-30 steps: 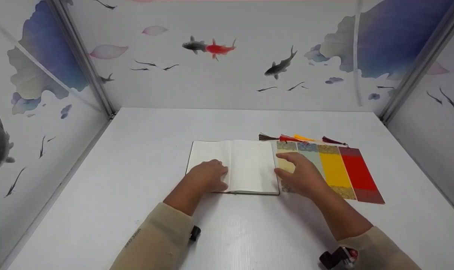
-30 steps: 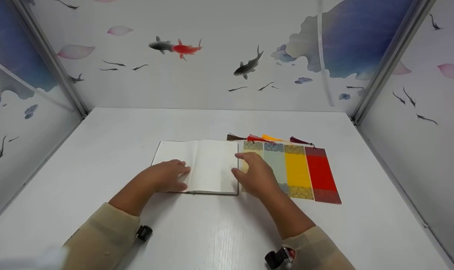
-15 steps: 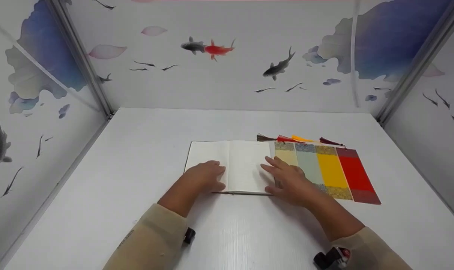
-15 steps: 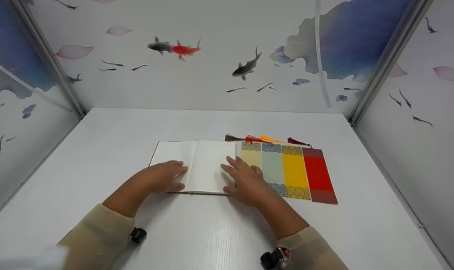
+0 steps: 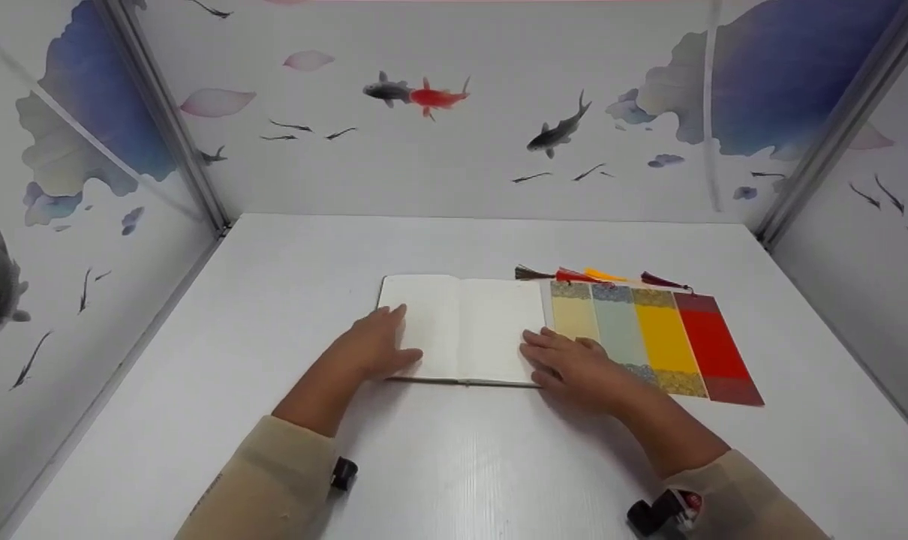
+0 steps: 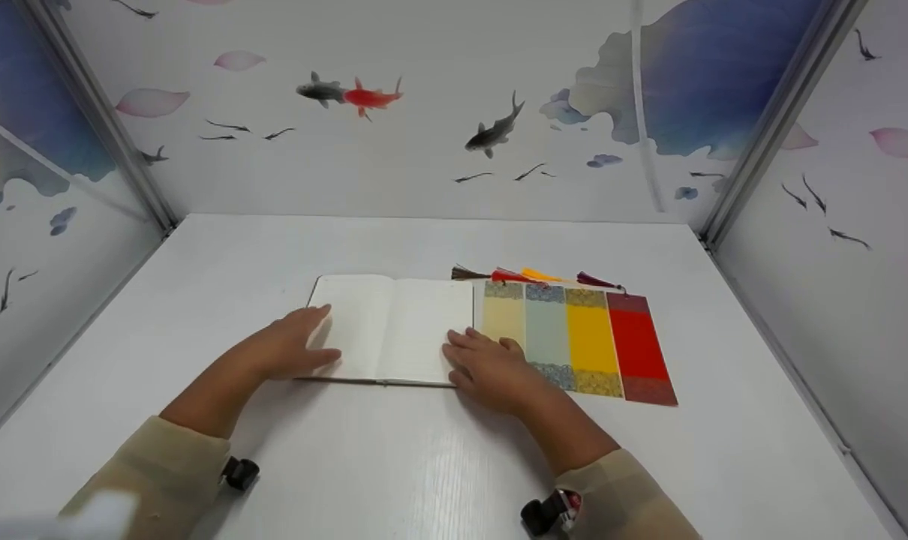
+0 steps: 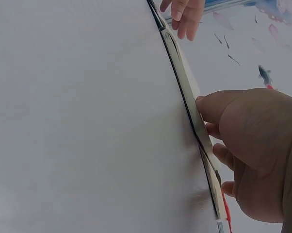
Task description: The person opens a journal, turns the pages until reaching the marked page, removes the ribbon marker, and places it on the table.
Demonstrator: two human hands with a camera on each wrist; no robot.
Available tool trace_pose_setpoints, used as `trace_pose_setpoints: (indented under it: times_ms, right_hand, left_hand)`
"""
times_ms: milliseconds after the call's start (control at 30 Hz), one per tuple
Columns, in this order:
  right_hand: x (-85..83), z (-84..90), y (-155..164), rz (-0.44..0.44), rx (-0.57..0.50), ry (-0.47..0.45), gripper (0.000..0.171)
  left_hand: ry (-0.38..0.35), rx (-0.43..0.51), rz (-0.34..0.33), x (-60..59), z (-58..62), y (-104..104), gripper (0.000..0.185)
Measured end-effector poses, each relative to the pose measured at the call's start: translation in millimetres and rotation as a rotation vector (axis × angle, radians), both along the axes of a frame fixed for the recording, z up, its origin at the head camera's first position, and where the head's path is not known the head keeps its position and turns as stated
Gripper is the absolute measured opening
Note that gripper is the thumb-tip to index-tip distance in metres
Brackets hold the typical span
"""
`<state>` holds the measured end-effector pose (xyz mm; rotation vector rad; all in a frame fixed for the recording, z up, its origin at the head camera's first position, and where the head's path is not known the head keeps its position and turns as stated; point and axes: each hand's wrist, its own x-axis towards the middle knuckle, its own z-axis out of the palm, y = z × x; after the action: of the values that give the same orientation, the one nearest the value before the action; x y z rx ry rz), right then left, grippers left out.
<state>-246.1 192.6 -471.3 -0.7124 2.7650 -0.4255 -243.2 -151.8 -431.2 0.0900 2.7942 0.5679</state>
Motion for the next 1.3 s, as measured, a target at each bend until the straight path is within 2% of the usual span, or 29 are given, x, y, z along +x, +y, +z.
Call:
trace_pose_setpoints:
  times_ms: [167, 333, 500, 633, 867, 1133, 1300]
  right_hand:
    - [-0.4, -0.1, 1.3, -0.003, -0.009, -0.001, 0.065]
    - [-0.1, -2.2, 1.3, -0.001, -0.018, -0.002, 0.064]
    - [0.7, -3.2, 1.6, -0.001, -0.025, 0.002, 0.064]
    - [1.1, -1.4, 1.3, 0.001, -0.027, 0.002, 0.063]
    - [0.8, 0.1, 0.9, -0.013, -0.005, -0.012, 0.065]
    - [0.9, -1.9, 2.9, -0.016, -0.011, -0.013, 0.064]
    - [0.9, -0.2, 1.9, 0.003, -0.021, -0.011, 0.063]
  left_hand:
    - [-0.030, 0.034, 0.075, -1.4, -1.2, -22.9, 0.099]
    - [-0.054, 0.067, 0.068, 1.6, -5.7, -34.6, 0.100]
    - [-0.032, 0.107, 0.076, 2.6, -5.8, -36.4, 0.101]
    - [0.016, 0.131, 0.095, 4.1, 0.9, -35.8, 0.101]
    - [0.141, 0.178, 0.085, 8.7, 17.2, -28.6, 0.097]
    - [0.249, 0.257, 0.055, 18.2, 37.8, -4.8, 0.092]
    - [0.325, 0.290, 0.006, 26.3, 46.6, 11.9, 0.088]
